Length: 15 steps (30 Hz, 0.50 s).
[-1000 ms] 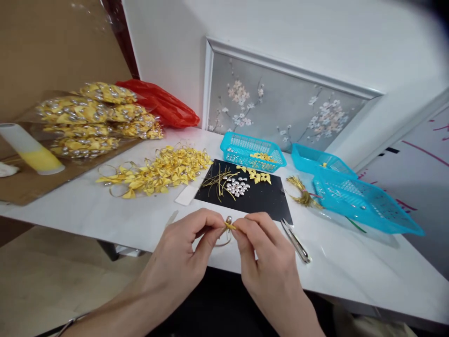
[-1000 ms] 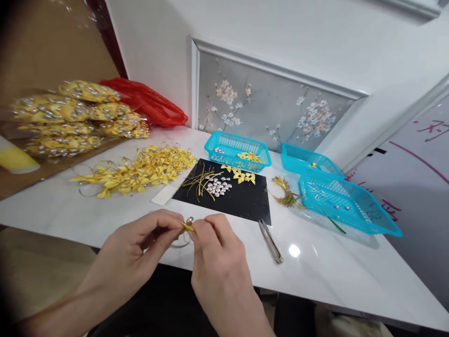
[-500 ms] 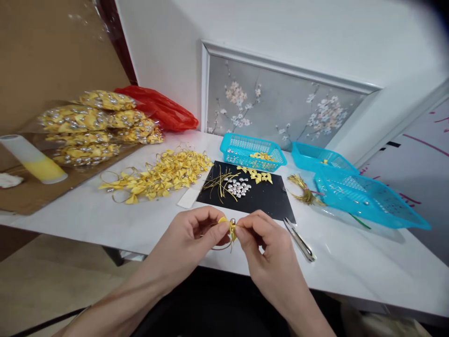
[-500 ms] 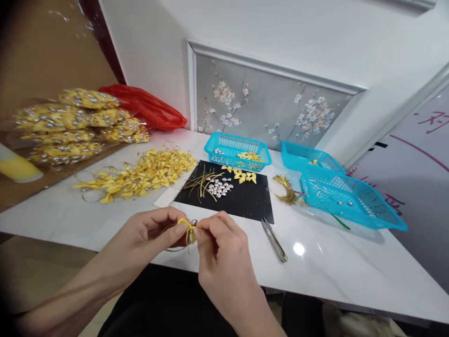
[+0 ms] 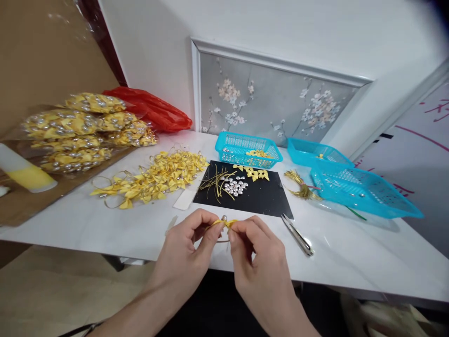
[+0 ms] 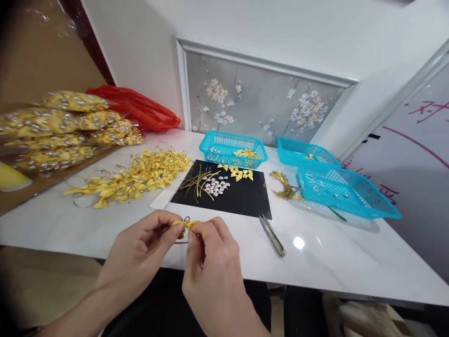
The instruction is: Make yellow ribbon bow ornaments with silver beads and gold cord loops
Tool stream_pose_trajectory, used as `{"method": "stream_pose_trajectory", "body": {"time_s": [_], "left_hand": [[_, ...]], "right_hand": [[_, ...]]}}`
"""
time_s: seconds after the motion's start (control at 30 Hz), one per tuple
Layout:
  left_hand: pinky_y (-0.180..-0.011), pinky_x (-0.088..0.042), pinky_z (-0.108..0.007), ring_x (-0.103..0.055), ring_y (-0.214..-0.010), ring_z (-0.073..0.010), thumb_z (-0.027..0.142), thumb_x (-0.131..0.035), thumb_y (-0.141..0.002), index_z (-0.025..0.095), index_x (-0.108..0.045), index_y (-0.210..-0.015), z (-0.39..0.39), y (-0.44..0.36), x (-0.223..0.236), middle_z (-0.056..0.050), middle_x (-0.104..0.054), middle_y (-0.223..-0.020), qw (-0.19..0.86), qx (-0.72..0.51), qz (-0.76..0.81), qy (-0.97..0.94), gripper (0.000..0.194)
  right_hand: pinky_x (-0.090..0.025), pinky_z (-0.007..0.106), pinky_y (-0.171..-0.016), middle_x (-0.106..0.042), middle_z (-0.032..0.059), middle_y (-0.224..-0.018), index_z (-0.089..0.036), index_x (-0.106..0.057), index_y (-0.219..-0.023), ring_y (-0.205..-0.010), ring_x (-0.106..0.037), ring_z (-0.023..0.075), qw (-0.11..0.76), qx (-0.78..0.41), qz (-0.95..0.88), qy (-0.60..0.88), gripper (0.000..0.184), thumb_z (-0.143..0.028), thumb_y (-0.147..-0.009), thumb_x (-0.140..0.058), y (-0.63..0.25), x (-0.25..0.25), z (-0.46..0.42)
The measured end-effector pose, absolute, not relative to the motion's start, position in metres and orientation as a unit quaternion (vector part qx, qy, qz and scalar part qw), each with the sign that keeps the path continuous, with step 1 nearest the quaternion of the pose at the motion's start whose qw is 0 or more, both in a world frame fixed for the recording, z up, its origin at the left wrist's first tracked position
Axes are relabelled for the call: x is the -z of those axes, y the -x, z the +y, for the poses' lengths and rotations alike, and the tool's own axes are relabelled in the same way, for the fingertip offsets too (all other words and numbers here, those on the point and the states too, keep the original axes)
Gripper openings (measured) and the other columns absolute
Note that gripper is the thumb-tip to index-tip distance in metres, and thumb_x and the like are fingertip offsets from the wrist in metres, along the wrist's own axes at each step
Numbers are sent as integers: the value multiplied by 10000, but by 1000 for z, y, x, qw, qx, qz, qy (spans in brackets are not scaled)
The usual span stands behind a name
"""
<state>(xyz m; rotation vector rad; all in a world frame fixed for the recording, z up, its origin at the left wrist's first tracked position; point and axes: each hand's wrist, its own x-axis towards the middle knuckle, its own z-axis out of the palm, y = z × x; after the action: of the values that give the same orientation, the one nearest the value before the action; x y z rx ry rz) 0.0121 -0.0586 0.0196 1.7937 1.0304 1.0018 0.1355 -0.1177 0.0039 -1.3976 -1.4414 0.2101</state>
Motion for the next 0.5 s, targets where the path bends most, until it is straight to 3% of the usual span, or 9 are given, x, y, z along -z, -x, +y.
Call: {"method": "stream_pose_trajectory", "body": {"time_s": [0.13,0.27,0.37,0.5], "left_hand": [[-594,-444,-242,-552,-647,-143,311,-572,-878,204,-603,-745,-57,-8,-23,32,-591,-667,445,-356,396,-720,173],[-646,-448,-261,-551,-711,-159,367,-558,-900,198,-586,-753,-55,-2,-30,14,-583,-710,524,-319,361,-702,227],[-650,-438,-259,-534,-703,-154,374,-568,-897,192,-586,-761,-55,0,-33,13,-577,-711,543,-313,360,-691,228],[-620,-429,-244,-503,-664,-141,382,-567,-893,189,-576,-730,-56,-2,-35,23,-548,-676,542,-310,359,-694,253]], "right_hand": [[-369,269,-547,-506,13,-754,-161,-558,-818,-614,-479,126,523,-13,-610,595,180,-114,-937,-432,-138,-9,-119],[-403,234,-565,-534,-9,-750,-190,-568,-809,-636,-511,110,502,-118,-629,582,162,-103,-916,-483,-146,-13,-123],[-436,219,-548,-551,-13,-798,-206,-598,-958,-624,-532,103,514,-145,-607,588,101,-151,-916,-524,-151,-16,-126],[-458,218,-538,-558,3,-859,-208,-588,-1152,-619,-544,103,507,-145,-613,589,229,-222,-927,-548,-155,-20,-128]]}}
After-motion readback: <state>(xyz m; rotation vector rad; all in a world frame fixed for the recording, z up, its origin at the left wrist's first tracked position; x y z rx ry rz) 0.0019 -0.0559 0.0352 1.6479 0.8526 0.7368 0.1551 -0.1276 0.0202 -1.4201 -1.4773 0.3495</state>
